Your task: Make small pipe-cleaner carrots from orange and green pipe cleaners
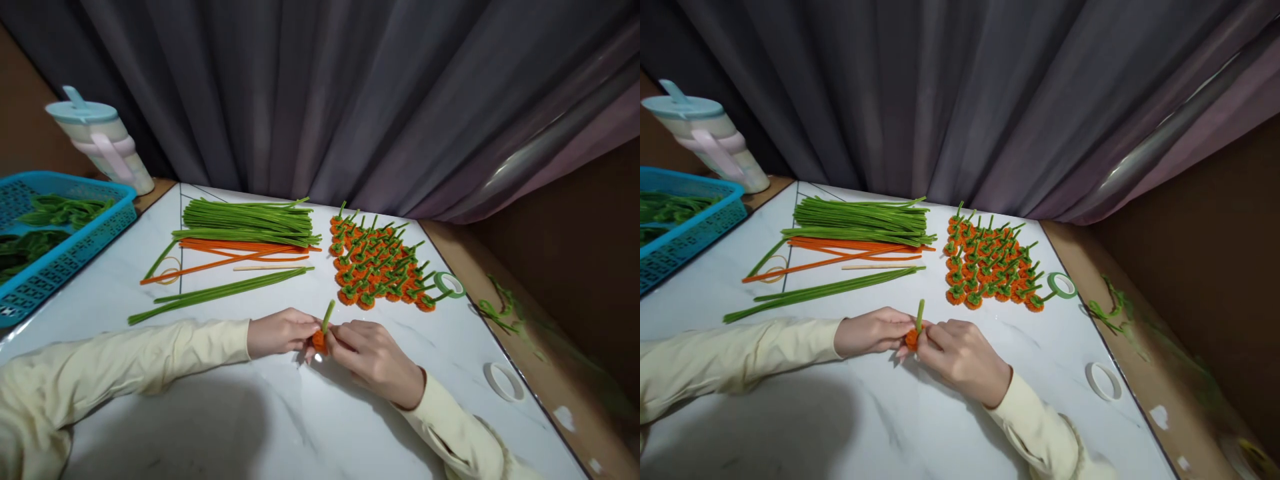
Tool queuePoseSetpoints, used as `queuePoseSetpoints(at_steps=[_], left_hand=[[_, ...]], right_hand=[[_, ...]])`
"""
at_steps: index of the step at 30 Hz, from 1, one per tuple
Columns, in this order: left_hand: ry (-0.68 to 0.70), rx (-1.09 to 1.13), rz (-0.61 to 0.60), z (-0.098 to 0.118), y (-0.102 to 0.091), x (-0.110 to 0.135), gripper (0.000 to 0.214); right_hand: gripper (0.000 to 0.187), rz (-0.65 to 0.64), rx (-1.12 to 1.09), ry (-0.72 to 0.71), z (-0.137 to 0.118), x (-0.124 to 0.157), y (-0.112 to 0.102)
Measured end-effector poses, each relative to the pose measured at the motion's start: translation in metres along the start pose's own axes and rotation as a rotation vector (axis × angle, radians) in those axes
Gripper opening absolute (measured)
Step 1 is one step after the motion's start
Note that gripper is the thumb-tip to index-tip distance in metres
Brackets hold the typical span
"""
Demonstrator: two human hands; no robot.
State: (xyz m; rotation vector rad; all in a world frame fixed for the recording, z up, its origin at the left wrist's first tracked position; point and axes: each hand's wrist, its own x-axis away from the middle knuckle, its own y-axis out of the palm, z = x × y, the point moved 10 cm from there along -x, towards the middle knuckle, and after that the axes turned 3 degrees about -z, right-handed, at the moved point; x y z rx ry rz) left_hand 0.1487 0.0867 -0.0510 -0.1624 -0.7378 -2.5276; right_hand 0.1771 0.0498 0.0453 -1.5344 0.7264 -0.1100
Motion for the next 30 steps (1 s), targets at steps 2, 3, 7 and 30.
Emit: queuePoseSetpoints(at_steps=[2,3,7,30], left_hand=[[-0.002,0.126,-0.013,0.001,-0.001,-0.001,0.037],[0.004,0.148,-0.018,0.002,-0.001,-0.001,0.036],[0.004,0.175,-0.025,0.004,-0.001,0.0,0.034],[-0.126,0.472,-0.127,-0.012,0.015,0.001,0.016]], right_hand=[[0.023,0.039,-0.125,0.087,0.012,0.001,-0.003],[0.02,0.058,-0.225,0.155,0.02,0.001,-0.004],[0.002,0.076,-0.538,0.411,0.046,0.006,0.001],[0.024,0.182,-0.42,0.096,0.004,0.005,-0.008]])
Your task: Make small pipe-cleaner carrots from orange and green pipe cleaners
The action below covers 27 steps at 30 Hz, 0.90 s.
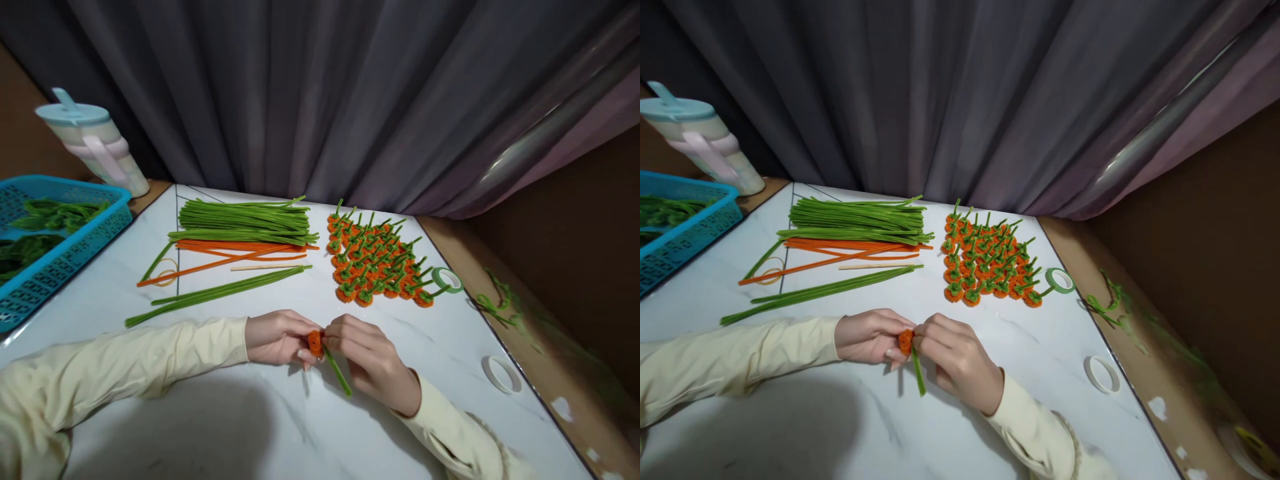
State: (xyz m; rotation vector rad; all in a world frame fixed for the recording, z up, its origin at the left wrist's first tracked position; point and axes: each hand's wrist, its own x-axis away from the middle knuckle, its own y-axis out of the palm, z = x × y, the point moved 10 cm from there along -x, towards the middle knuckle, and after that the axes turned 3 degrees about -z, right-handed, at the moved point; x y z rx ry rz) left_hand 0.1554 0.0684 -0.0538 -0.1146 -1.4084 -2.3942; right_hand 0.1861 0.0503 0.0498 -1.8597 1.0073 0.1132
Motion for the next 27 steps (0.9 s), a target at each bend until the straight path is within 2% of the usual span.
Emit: queuePoseSetpoints(at_steps=[3,5,9,13,16,19,22,24,27], left_hand=[[0.027,-0.02,-0.021,0.005,0.002,0.0,0.016],[0.087,-0.07,0.007,0.013,0.0,0.001,0.019],[0.163,-0.142,0.071,0.022,-0.008,0.002,0.027],[0.162,-0.19,0.082,0.021,-0.008,0.002,0.031],[0.165,-0.256,0.087,0.022,-0.005,0.002,0.031],[0.16,-0.324,0.131,0.021,-0.007,0.003,0.031],[0.16,-0.423,0.227,0.021,-0.016,0.006,0.045],[0.189,-0.569,0.282,0.025,-0.019,0.009,0.054],[0.264,-0.865,0.311,0.033,-0.012,0.015,0.054]], right_hand=[[0.019,0.094,-0.047,0.035,0.006,0.001,-0.007],[0.015,0.114,-0.076,0.104,0.014,-0.001,-0.011],[0.007,0.013,-0.128,0.268,0.031,-0.003,-0.01],[0.01,-0.077,-0.123,0.344,0.037,0.0,-0.005],[0.012,-0.074,-0.021,0.321,0.031,-0.001,-0.005],[0.007,-0.053,0.217,0.247,0.019,-0.004,-0.008],[0.012,-0.045,0.413,0.201,0.009,-0.007,-0.008],[0.016,-0.047,0.462,0.183,0.004,-0.008,-0.006],[0.019,-0.05,0.492,0.181,0.002,-0.007,-0.001]])
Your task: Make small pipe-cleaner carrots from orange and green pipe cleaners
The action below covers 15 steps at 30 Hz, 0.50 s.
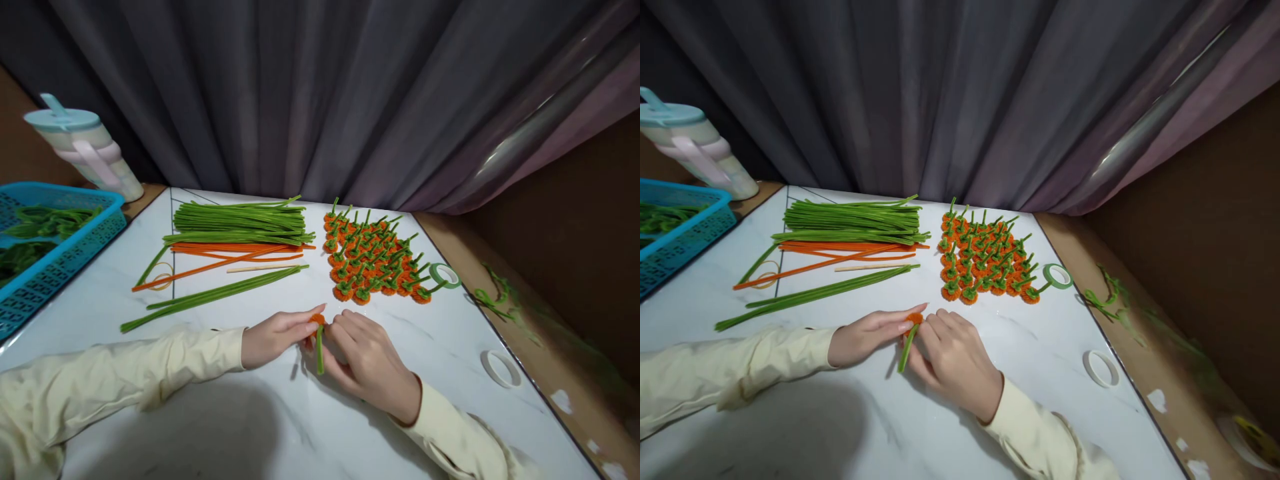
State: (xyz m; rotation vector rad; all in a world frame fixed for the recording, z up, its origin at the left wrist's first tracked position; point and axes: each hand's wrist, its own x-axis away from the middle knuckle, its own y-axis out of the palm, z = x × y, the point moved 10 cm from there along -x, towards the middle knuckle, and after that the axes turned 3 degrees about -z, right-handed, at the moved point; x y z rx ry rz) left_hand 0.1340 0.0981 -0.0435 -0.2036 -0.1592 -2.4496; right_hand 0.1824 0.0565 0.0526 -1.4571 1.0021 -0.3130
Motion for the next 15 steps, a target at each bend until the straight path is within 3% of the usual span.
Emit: queuePoseSetpoints(at_steps=[3,6,11,15], left_hand=[[0.104,-0.196,0.019,0.014,0.001,0.004,0.05],[0.166,-0.247,0.037,0.02,0.001,0.006,0.047],[0.18,-0.212,0.037,0.017,-0.001,0.006,0.045],[0.144,-0.101,-0.008,0.011,-0.001,0.003,0.049]], right_hand=[[0.019,-0.008,-0.02,0.037,0.002,0.003,0.008],[0.018,0.027,-0.13,0.105,0.008,0.008,0.015],[0.02,0.1,-0.53,0.189,0.021,0.015,0.022],[0.022,0.055,-0.861,0.304,0.036,0.018,0.033]])
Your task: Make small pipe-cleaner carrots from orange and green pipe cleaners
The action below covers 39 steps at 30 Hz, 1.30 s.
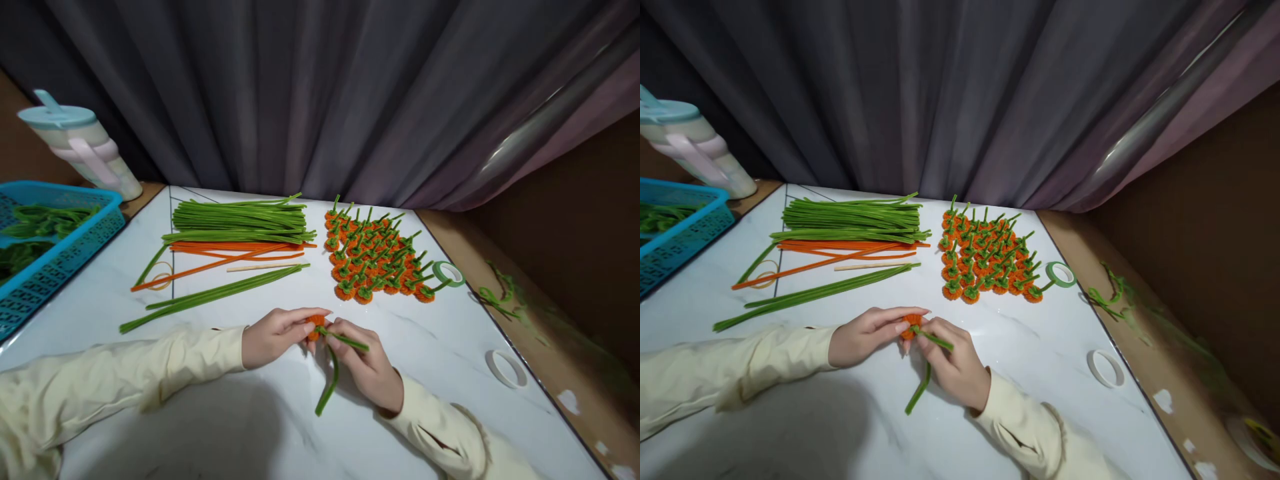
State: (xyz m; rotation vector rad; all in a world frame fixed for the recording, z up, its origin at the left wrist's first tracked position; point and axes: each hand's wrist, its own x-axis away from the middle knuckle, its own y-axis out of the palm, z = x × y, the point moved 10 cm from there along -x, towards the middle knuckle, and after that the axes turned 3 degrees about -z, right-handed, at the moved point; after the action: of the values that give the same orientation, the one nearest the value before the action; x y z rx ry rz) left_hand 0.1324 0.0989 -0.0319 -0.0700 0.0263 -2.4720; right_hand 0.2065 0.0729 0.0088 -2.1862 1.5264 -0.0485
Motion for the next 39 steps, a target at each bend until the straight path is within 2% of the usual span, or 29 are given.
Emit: queuePoseSetpoints(at_steps=[4,6,13,19,26,30,34,39], left_hand=[[-0.011,0.058,0.01,-0.001,-0.002,-0.002,0.049],[-0.02,0.052,0.022,-0.002,-0.003,-0.002,0.048],[-0.054,0.024,0.025,-0.01,-0.002,-0.002,0.048],[0.089,-0.077,0.007,0.005,0.0,-0.002,0.039],[-0.1,0.252,-0.073,-0.01,0.001,-0.007,0.049],[-0.151,0.301,-0.039,-0.013,-0.006,-0.008,0.042],[-0.133,0.34,0.008,-0.008,-0.012,-0.008,0.047],[-0.131,0.469,0.022,-0.009,-0.009,-0.009,0.043]], right_hand=[[0.024,0.0,-0.255,0.22,0.025,0.0,-0.001],[0.025,0.005,-0.311,0.264,0.03,-0.001,0.0],[0.026,0.062,-0.258,0.262,0.033,0.0,0.0],[0.025,-0.047,-0.41,0.356,0.04,0.001,0.015],[0.024,0.024,-0.626,0.33,0.035,-0.002,0.004],[0.03,0.135,-0.753,0.337,0.042,-0.003,-0.004],[0.019,0.227,-0.567,0.296,0.043,0.001,-0.017],[0.037,0.072,-0.126,0.001,0.009,-0.003,-0.011]])
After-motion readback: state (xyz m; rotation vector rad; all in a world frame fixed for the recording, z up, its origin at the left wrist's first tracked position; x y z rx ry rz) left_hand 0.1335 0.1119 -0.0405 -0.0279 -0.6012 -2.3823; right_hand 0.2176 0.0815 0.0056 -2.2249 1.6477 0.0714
